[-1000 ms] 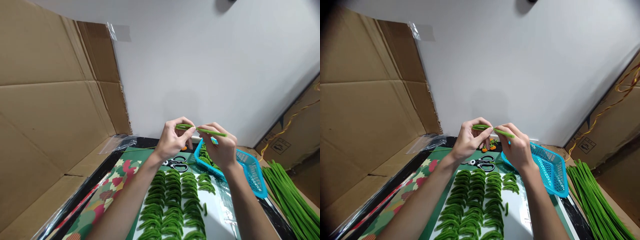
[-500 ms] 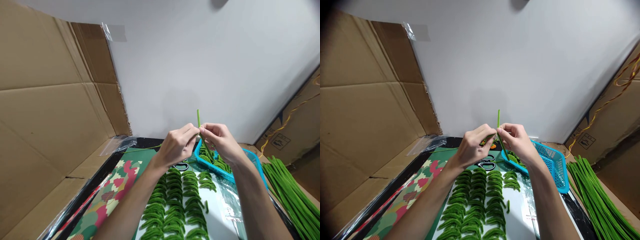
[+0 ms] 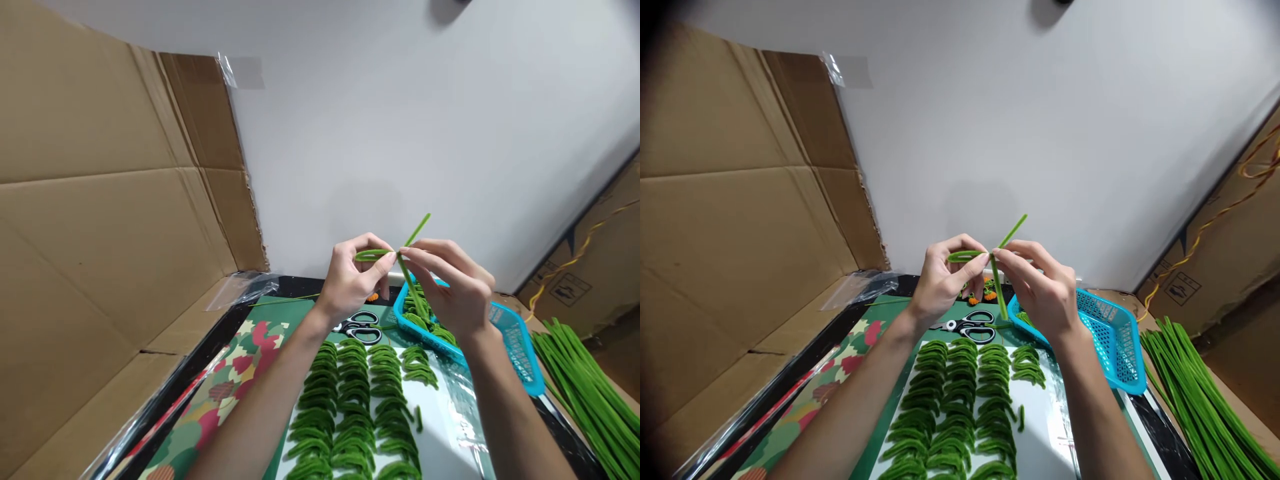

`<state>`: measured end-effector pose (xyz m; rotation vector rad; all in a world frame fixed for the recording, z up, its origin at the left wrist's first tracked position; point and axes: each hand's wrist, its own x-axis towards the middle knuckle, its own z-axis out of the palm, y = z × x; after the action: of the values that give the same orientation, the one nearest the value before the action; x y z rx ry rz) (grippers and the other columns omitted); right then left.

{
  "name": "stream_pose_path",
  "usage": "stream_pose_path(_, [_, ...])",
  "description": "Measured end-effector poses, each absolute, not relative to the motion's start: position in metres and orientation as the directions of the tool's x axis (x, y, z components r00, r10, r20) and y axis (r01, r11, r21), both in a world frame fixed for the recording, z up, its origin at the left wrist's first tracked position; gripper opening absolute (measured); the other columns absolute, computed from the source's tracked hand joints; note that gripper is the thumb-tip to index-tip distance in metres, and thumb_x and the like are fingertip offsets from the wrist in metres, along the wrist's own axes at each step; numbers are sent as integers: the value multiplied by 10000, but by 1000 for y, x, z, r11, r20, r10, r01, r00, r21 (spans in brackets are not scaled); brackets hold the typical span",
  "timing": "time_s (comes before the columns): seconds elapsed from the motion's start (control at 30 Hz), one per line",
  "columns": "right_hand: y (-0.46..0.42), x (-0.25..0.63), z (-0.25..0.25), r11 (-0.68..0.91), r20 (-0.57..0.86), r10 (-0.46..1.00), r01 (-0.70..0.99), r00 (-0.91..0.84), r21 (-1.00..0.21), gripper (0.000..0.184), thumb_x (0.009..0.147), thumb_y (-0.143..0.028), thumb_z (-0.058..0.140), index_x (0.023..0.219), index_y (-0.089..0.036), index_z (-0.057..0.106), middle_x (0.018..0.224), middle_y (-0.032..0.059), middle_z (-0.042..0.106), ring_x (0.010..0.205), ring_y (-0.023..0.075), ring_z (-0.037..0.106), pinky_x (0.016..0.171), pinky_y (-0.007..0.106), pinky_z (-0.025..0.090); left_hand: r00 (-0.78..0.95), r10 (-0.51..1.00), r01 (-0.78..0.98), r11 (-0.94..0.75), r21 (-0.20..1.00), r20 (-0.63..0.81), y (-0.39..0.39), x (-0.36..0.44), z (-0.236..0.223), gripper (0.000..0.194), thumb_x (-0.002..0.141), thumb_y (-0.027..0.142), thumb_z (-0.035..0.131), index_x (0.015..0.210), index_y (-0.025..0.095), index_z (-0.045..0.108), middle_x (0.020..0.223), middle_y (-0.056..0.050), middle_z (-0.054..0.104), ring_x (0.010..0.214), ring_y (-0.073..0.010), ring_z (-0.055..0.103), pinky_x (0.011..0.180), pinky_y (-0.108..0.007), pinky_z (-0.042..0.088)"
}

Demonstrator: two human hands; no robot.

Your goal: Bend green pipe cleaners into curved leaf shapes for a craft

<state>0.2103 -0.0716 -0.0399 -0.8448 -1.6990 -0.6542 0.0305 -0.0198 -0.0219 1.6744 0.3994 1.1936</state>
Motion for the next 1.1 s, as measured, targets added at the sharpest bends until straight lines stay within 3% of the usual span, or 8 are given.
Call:
stream_pose_path(0.23, [-69,209,-46,496,962,189,865,-197,80,210,966,-82,656,1125,-200,725,987,60,775,751,132,714,625,244,515,447,695,-305,-474,826,563,-24,39,-30,163,967,331,694,932,179,646,549,25,620,463,-111,599,462,-214,457])
stream_pose_path(0.37, [-71,202,-44,489,954,266,872,-142,-7,153,973,-91,618,1022,-204,709,904,19,733,583,80,570,522,238,404,386,669,-223,-601,768,635,-26,41,-34,136,997,311,645,948,185,632,627,27,617,513,-113,626,521,-229,505])
stream_pose_path(0.5, [-73,200,-37,588,867,494,760,-65,-278,224,1011,-183,553,812,-186,656,731,-3,565,570,92,432,525,258,339,368,453,19,-877,480,812,-17,38,-40,79,1003,218,597,950,182,643,806,-18,648,674,-126,625,625,-256,511])
stream_pose_path(0.6, [-69,211,-35,582,666,745,518,-30,-627,299,989,-304,597,715,-185,612,638,-35,415,553,97,342,492,264,276,476,274,132,-962,240,836,-10,36,-45,134,1010,147,525,949,177,640,841,-35,637,729,-138,584,667,-279,482])
stream_pose_path(0.67, [-66,221,-35,476,483,873,332,-67,-814,337,963,-373,637,687,-187,590,595,-61,331,529,90,259,462,266,206,526,281,137,-960,246,803,-9,37,-47,149,1015,154,511,944,178,640,829,-32,634,705,-135,564,653,-281,469])
stream_pose_path(0.73, [-65,229,-35,383,365,923,235,-118,-893,359,956,-405,655,680,-190,573,578,-78,281,522,85,213,454,267,168,515,391,104,-912,397,763,-12,40,-46,123,1011,202,552,932,179,644,815,-26,643,662,-124,566,621,-270,469])
stream_pose_path(0.9, [-75,233,-28,491,518,852,466,-79,-736,207,953,-342,701,811,-193,692,618,-51,449,520,82,324,443,262,241,555,686,-131,-487,864,471,-18,44,-38,207,964,362,694,914,176,618,595,40,586,463,-90,557,485,-220,451])
stream_pose_path(1.1, [-80,227,-28,659,854,512,682,-99,-316,99,968,-216,699,1020,-242,778,967,22,732,613,90,569,555,272,500,536,743,-181,-363,914,401,-17,38,-29,260,910,394,764,889,167,638,527,36,588,423,-89,548,410,-189,364])
